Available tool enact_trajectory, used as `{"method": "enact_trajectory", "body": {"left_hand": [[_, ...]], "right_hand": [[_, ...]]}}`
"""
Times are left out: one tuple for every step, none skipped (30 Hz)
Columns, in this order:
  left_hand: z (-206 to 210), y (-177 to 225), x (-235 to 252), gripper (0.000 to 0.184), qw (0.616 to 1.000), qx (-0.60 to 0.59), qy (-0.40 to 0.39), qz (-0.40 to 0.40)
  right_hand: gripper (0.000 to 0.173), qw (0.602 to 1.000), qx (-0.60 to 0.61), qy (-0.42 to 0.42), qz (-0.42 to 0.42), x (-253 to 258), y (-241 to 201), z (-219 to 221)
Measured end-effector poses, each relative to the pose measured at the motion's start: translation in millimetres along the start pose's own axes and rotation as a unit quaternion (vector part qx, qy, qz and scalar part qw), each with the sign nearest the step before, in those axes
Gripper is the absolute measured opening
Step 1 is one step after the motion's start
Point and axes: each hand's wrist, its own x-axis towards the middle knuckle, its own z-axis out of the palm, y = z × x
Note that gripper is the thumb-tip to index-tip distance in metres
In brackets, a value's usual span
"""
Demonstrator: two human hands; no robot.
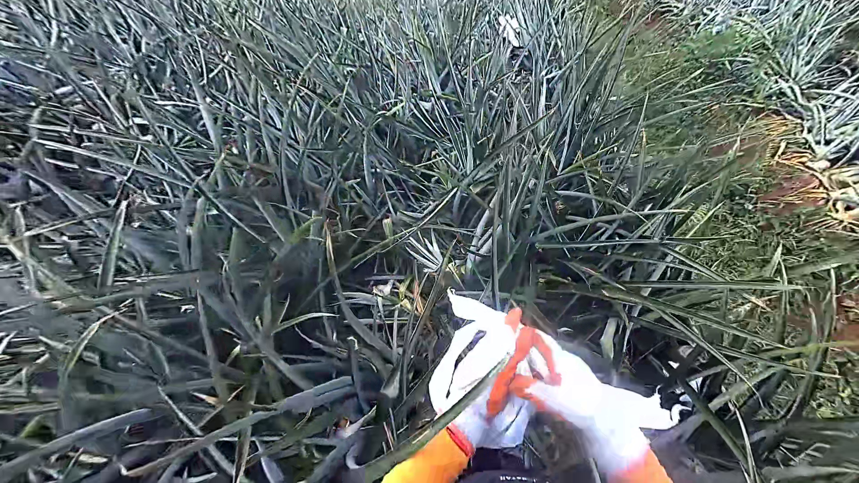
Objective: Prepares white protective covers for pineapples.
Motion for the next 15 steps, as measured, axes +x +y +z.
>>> {"method": "enact_trajectory", "body": {"left_hand": [[-13.6,-0.6,11.9,0.037,0.999,-0.025,-0.033,0.007],[-31.3,0.7,23.7,0.037,0.998,-0.012,-0.057,0.029],[-51.6,3.1,36.3,0.038,0.996,0.019,-0.070,0.057],[-70.4,3.9,52.4,0.038,0.997,-0.007,-0.058,0.055],[-88.5,5.5,70.4,0.038,0.997,-0.047,-0.034,0.043],[-112.3,6.0,90.3,0.040,0.997,-0.071,-0.022,0.037],[-137.1,6.9,112.6,0.039,0.995,-0.088,0.000,0.043],[-163.8,8.3,135.7,0.037,0.994,-0.092,0.031,0.054],[-192.8,9.8,157.7,0.035,0.993,-0.082,0.055,0.058],[-221.4,12.1,178.0,0.034,0.994,-0.059,0.076,0.056],[-248.1,15.3,196.2,0.033,0.993,-0.030,0.093,0.058],[-272.3,19.2,213.2,0.029,0.992,-0.006,0.104,0.073],[-296.1,24.2,227.4,0.025,0.988,0.049,0.117,0.090],[-319.2,28.6,237.7,0.026,0.980,0.121,0.130,0.092],[-339.5,35.4,242.6,0.028,0.971,0.181,0.137,0.077]], "right_hand": [[0.093,1.000,-0.015,-0.021,0.005,24.3,-1.5,5.9],[0.095,0.999,-0.019,-0.037,0.018,49.0,-4.5,11.3],[0.094,0.998,-0.021,-0.045,0.028,74.5,-8.9,16.4],[0.091,0.998,-0.024,-0.045,0.028,100.8,-13.6,22.0],[0.085,0.999,-0.029,-0.031,0.026,128.8,-18.8,30.0],[0.081,0.999,-0.042,-0.015,0.018,159.5,-23.3,39.4],[0.076,0.998,-0.061,0.006,0.000,192.7,-26.0,50.2],[0.070,0.996,-0.081,0.025,-0.016,228.1,-29.1,61.4],[0.063,0.994,-0.095,0.047,-0.024,264.8,-32.5,73.2],[0.056,0.992,-0.103,0.068,-0.012,301.6,-36.9,85.0],[0.051,0.991,-0.105,0.080,0.016,337.8,-42.6,94.8],[0.049,0.990,-0.099,0.083,0.052,372.7,-49.2,102.8],[0.049,0.989,-0.092,0.087,0.079,405.0,-54.6,110.6],[0.048,0.987,-0.089,0.089,0.098,433.2,-59.3,119.3],[0.048,0.986,-0.083,0.075,0.125,454.7,-66.1,128.5]]}}
